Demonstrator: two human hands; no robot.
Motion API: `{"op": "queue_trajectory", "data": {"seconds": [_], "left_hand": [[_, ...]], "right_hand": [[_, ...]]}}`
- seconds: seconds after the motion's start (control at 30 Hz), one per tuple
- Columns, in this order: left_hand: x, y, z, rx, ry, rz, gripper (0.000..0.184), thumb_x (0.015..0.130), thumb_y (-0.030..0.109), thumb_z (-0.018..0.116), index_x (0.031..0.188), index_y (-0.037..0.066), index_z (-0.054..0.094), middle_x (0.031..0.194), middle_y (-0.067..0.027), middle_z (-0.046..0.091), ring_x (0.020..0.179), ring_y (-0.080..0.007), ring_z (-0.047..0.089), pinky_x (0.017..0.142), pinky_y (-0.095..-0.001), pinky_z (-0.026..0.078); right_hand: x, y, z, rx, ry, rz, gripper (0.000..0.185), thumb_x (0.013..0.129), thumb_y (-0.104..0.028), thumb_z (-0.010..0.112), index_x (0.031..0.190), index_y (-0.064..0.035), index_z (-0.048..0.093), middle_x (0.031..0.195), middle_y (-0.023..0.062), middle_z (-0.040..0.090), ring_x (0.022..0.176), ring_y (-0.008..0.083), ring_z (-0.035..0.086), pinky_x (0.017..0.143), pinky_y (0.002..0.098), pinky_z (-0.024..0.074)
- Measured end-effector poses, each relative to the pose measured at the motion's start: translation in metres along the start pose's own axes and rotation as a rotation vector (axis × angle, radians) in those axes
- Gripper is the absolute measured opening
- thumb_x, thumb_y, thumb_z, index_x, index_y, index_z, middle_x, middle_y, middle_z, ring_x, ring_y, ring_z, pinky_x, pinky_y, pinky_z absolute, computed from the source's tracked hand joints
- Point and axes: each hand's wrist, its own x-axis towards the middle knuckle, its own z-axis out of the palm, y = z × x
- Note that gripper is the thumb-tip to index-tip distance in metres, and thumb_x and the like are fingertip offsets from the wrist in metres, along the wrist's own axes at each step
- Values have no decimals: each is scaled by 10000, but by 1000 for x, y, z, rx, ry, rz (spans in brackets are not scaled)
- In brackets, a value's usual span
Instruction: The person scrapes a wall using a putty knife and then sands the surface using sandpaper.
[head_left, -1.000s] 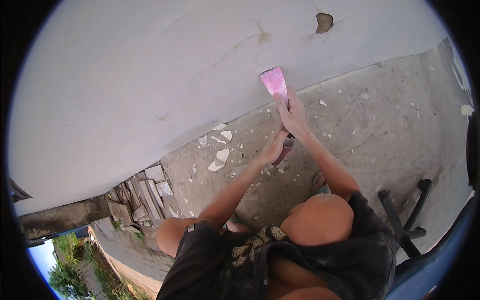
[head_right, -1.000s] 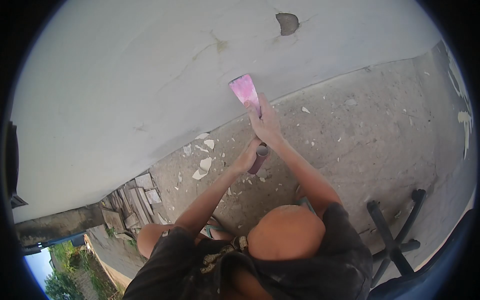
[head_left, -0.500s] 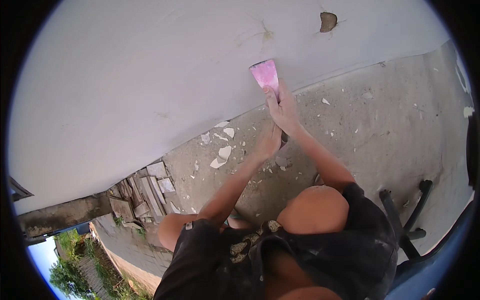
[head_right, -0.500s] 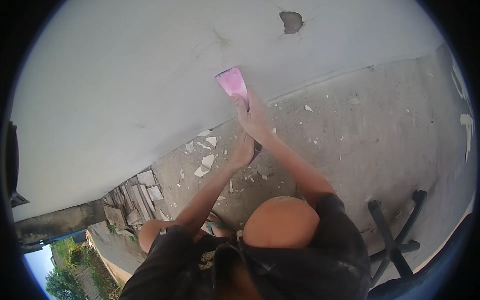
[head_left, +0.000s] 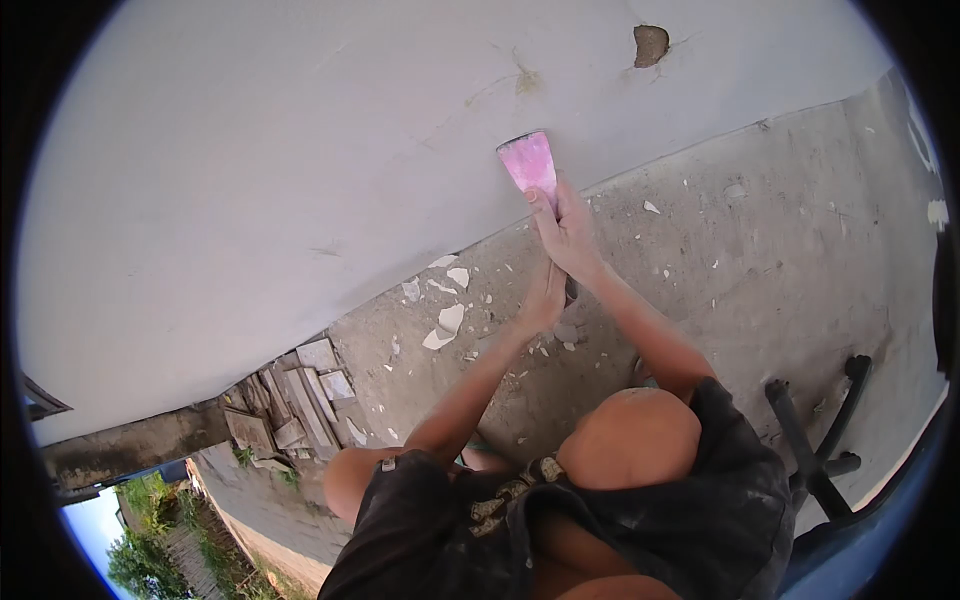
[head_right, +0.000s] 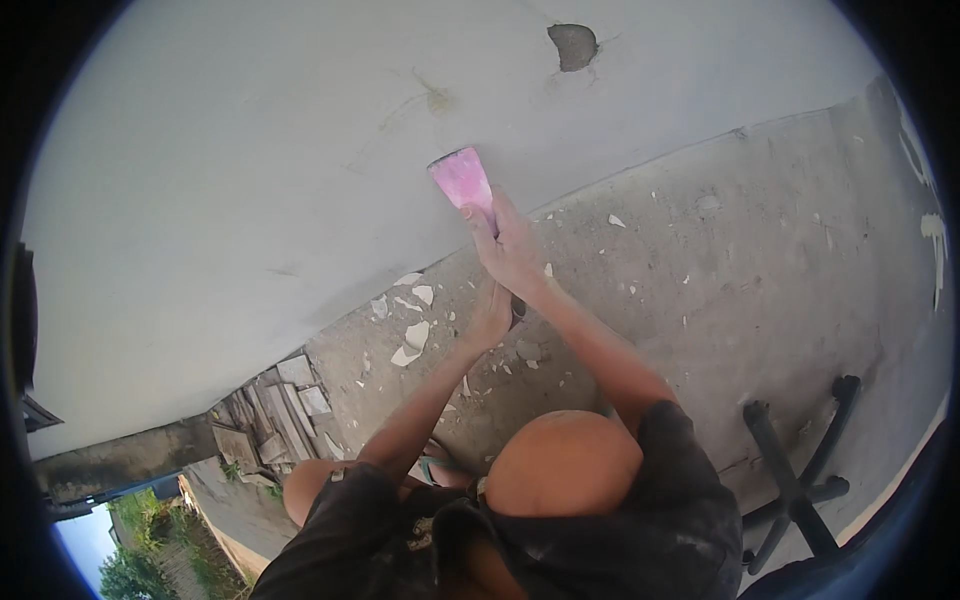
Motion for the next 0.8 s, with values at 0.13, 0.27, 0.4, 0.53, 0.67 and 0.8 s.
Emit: {"op": "queue_trajectory", "data": {"seconds": [0.13,0.27,0.4,0.53,0.67,0.8], "left_hand": [[-3,-3,7,-4,118,129,411,1027,237,256,1215,-38,497,1099,-205,581,982,-286,570,860,-418,426],[3,7,15,-162,87,45,439,1026,241,259,1335,-28,419,1172,-211,567,1052,-302,556,923,-386,408],[-6,-8,11,-18,90,51,443,1030,255,263,1346,-21,404,1143,-193,569,1000,-262,553,905,-361,416],[-3,-14,6,-99,-4,-48,389,1024,243,286,1211,-32,488,1034,-189,572,913,-271,556,843,-382,430],[-9,-24,12,68,2,3,377,1024,233,278,1149,-38,507,933,-187,578,847,-288,560,801,-400,440],[6,-19,10,-52,-9,-51,366,1027,241,276,1222,-24,435,984,-171,545,830,-256,547,775,-385,443]], "right_hand": [[6,-6,0,63,-24,-2,290,957,-315,543,1004,-28,532,659,101,511,588,179,497,568,339,414],[13,-6,-4,59,-24,-38,252,975,-260,531,1076,-30,529,650,4,460,565,83,441,526,263,382],[-3,14,3,-48,-29,-25,232,980,-233,528,1094,-31,530,647,-38,437,559,45,421,510,235,368],[-7,4,0,-21,-27,18,257,963,-281,533,1033,-33,539,650,57,474,574,155,453,552,309,398],[-10,23,1,-71,-26,-44,206,979,-224,520,1044,-29,536,641,-26,433,571,53,418,521,250,372],[2,4,1,-6,-3,-78,204,980,-231,520,1025,-32,532,636,-23,433,562,58,409,518,254,366]]}}
